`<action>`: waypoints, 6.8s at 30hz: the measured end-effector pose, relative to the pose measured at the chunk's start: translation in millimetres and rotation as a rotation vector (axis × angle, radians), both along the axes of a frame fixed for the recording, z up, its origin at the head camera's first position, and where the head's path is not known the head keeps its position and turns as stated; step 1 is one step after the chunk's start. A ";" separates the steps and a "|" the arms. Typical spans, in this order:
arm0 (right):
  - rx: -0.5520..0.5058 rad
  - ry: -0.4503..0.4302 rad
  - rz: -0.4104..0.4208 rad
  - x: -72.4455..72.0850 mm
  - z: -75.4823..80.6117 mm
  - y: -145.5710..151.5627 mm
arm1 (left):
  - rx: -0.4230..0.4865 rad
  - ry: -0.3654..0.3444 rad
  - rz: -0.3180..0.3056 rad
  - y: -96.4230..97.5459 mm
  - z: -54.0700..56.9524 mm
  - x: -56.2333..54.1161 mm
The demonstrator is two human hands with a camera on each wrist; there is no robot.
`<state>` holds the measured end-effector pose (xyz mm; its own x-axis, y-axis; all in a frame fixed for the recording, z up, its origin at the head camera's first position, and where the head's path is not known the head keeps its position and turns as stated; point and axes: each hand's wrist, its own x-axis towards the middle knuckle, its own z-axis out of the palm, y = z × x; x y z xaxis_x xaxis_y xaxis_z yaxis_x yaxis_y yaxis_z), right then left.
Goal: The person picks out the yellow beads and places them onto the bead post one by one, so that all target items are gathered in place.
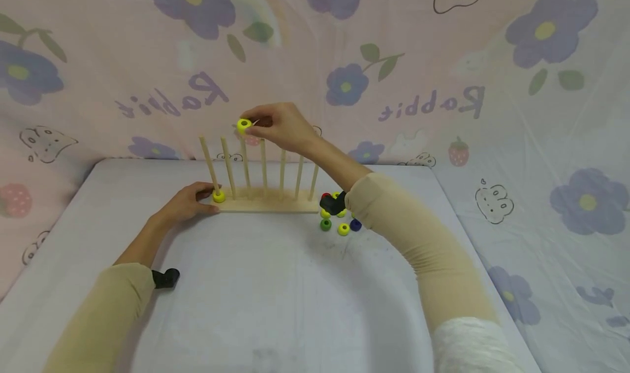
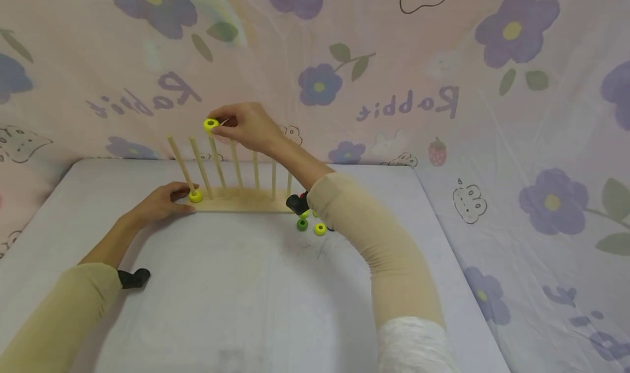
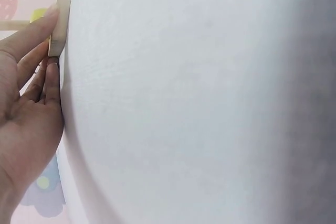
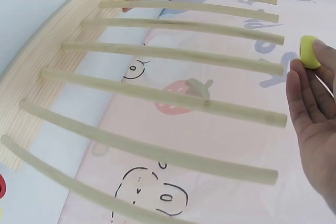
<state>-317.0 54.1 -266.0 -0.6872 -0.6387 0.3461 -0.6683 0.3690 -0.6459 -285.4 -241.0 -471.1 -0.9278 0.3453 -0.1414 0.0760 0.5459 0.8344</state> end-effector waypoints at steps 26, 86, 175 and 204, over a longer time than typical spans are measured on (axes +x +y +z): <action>0.101 -0.047 0.019 -3.0 3.9 -54.7 | -0.073 0.043 0.002 2.6 3.8 2.0; 0.208 -0.099 -0.008 -9.9 -6.0 -73.8 | -0.030 -0.001 0.002 1.3 5.0 4.9; -0.140 -0.243 -0.394 10.5 -82.3 196.9 | -0.045 0.003 0.015 1.2 3.2 6.9; -0.083 -0.395 -0.509 13.8 -139.5 231.2 | -0.024 0.008 0.012 -0.3 4.5 7.5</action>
